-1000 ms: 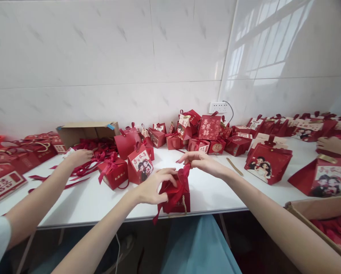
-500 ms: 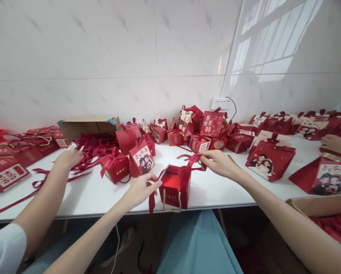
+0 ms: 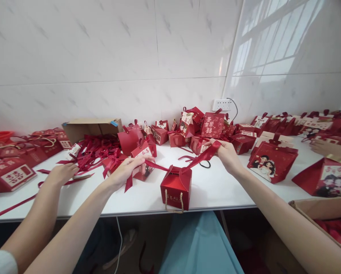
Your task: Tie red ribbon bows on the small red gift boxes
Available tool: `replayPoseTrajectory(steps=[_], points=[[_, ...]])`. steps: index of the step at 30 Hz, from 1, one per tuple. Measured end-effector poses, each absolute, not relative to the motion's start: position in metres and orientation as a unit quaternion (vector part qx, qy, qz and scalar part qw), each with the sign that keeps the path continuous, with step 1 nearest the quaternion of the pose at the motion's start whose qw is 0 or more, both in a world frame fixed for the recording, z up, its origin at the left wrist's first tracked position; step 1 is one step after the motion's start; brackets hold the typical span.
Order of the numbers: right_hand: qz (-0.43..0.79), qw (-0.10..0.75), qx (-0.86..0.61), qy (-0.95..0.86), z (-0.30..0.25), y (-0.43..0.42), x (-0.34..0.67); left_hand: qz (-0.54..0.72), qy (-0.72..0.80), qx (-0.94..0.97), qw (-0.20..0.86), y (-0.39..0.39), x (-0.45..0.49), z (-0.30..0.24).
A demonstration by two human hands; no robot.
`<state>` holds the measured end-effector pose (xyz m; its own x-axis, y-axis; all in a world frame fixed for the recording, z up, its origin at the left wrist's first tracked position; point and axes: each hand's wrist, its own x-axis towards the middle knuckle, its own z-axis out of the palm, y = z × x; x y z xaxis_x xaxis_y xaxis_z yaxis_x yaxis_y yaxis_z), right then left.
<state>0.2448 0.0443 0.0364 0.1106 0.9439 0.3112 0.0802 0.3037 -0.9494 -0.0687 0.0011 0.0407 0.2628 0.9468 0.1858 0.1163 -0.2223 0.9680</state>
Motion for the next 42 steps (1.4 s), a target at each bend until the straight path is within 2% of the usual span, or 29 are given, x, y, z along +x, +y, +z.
replayPoseTrajectory(steps=[6, 10, 19, 24, 27, 36, 42], points=[[0.483, 0.613, -0.407, -0.475, 0.041, 0.038, 0.247, 0.578, 0.316, 0.491, 0.570, 0.016, -0.054, 0.051], [0.540, 0.619, -0.365, -0.437, 0.049, 0.028, 0.249, 0.625, 0.284, 0.424, 0.591, 0.022, -0.045, 0.059], [0.546, 0.630, -0.227, -0.504, 0.074, 0.016, 0.235, 0.648, 0.195, 0.424, 0.602, 0.025, -0.025, 0.083], [0.535, 0.613, -0.198, -0.546, 0.078, 0.025, 0.222, 0.668, 0.136, 0.401, 0.612, 0.026, -0.020, 0.091], [0.525, 0.613, -0.203, -0.555, 0.083, 0.029, 0.212, 0.681, 0.124, 0.402, 0.600, 0.028, -0.014, 0.095], [0.489, 0.631, -0.236, -0.555, 0.104, 0.038, 0.189, 0.688, 0.225, 0.472, 0.504, 0.043, 0.012, 0.090], [0.405, 0.632, -0.278, -0.600, 0.107, 0.049, 0.183, 0.676, 0.230, 0.583, 0.388, 0.044, 0.013, 0.085]])
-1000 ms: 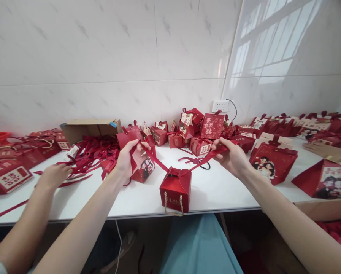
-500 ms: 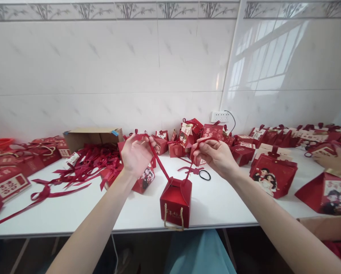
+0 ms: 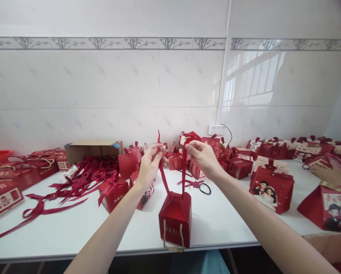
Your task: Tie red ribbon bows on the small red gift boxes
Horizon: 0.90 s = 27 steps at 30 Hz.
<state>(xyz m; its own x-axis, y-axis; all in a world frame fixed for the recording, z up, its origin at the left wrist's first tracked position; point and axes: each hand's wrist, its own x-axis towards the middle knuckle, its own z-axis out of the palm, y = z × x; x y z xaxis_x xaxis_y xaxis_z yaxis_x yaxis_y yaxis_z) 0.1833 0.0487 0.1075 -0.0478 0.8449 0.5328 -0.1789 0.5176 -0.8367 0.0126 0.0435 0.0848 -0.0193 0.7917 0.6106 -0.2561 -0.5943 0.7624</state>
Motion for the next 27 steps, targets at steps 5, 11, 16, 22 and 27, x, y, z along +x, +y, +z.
replayPoseTrajectory(steps=[5, 11, 16, 22, 27], points=[[0.389, 0.624, -0.270, -0.622, 0.112, 0.053, 0.179, 0.657, 0.243, 0.632, 0.333, 0.037, 0.016, 0.085], [0.392, 0.612, -0.264, -0.634, 0.124, 0.043, 0.170, 0.616, 0.275, 0.664, 0.321, 0.015, 0.024, 0.086], [0.390, 0.607, -0.248, -0.647, 0.130, 0.037, 0.163, 0.615, 0.291, 0.663, 0.312, 0.000, 0.027, 0.094], [0.373, 0.606, -0.240, -0.660, 0.131, 0.035, 0.159, 0.608, 0.331, 0.658, 0.295, -0.002, 0.032, 0.100], [0.348, 0.603, -0.243, -0.675, 0.131, 0.036, 0.163, 0.612, 0.351, 0.645, 0.291, 0.001, 0.032, 0.101]])
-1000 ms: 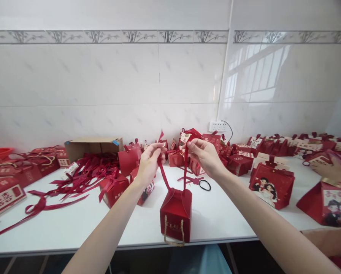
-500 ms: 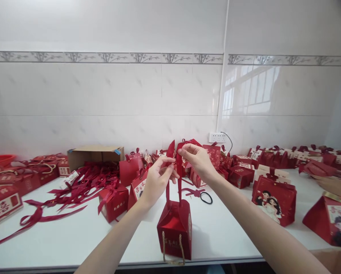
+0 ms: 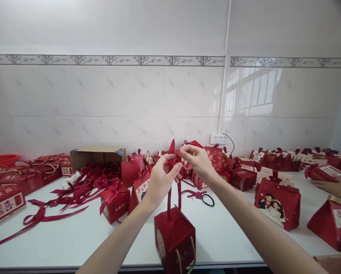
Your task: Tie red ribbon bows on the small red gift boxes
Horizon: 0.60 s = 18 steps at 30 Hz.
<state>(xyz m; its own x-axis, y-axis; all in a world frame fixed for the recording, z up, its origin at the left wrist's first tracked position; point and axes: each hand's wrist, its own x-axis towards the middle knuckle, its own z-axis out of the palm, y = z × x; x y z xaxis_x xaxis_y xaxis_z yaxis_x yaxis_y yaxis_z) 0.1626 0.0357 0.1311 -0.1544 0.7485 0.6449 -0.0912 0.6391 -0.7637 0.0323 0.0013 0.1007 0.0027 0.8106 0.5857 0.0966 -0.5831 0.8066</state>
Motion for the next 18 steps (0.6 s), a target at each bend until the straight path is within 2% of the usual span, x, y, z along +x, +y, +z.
replayPoseTrajectory(steps=[6, 18], points=[[0.357, 0.618, -0.249, -0.655, 0.129, 0.038, 0.164, 0.627, 0.333, 0.643, 0.287, 0.005, 0.028, 0.103], [0.348, 0.627, -0.246, -0.653, 0.132, 0.031, 0.163, 0.649, 0.283, 0.609, 0.357, 0.013, 0.033, 0.104]])
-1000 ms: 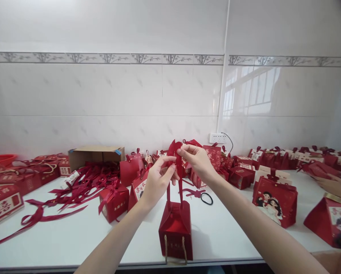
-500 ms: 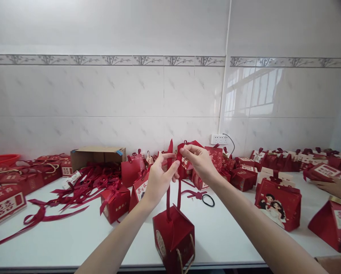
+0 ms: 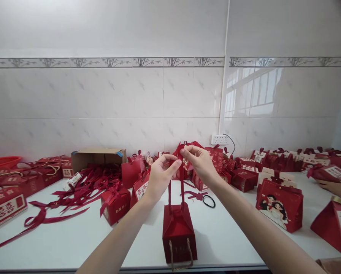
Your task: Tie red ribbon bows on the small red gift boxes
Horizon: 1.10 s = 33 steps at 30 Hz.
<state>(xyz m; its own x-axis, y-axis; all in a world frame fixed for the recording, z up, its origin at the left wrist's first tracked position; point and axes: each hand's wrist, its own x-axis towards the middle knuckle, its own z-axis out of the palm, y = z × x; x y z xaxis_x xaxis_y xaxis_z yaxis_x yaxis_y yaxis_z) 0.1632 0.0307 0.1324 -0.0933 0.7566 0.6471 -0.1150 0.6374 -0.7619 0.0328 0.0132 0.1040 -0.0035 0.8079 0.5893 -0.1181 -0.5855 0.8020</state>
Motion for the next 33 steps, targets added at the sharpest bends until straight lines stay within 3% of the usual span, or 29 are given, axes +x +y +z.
replayPoseTrajectory(steps=[8, 13, 21, 23, 26, 28, 31, 33], points=[[0.309, 0.634, -0.277, -0.653, 0.132, 0.027, 0.160, 0.613, 0.291, 0.645, 0.351, 0.009, 0.035, 0.106], [0.368, 0.634, -0.288, -0.616, 0.130, 0.026, 0.164, 0.608, 0.287, 0.649, 0.356, 0.007, 0.037, 0.107], [0.289, 0.680, -0.231, -0.633, 0.123, 0.011, 0.173, 0.666, 0.204, 0.525, 0.489, 0.009, 0.040, 0.109], [0.229, 0.664, -0.198, -0.683, 0.114, 0.001, 0.177, 0.666, 0.198, 0.504, 0.513, 0.011, 0.039, 0.109], [0.160, 0.575, -0.165, -0.785, 0.102, -0.009, 0.183, 0.657, 0.209, 0.530, 0.494, 0.014, 0.037, 0.106], [0.178, 0.549, -0.175, -0.798, 0.098, -0.010, 0.186, 0.647, 0.217, 0.571, 0.455, 0.014, 0.036, 0.103], [0.273, 0.599, -0.229, -0.717, 0.098, -0.002, 0.187, 0.624, 0.221, 0.638, 0.394, 0.012, 0.035, 0.101], [0.351, 0.584, -0.251, -0.688, 0.098, 0.004, 0.186, 0.602, 0.217, 0.681, 0.355, 0.010, 0.034, 0.101]])
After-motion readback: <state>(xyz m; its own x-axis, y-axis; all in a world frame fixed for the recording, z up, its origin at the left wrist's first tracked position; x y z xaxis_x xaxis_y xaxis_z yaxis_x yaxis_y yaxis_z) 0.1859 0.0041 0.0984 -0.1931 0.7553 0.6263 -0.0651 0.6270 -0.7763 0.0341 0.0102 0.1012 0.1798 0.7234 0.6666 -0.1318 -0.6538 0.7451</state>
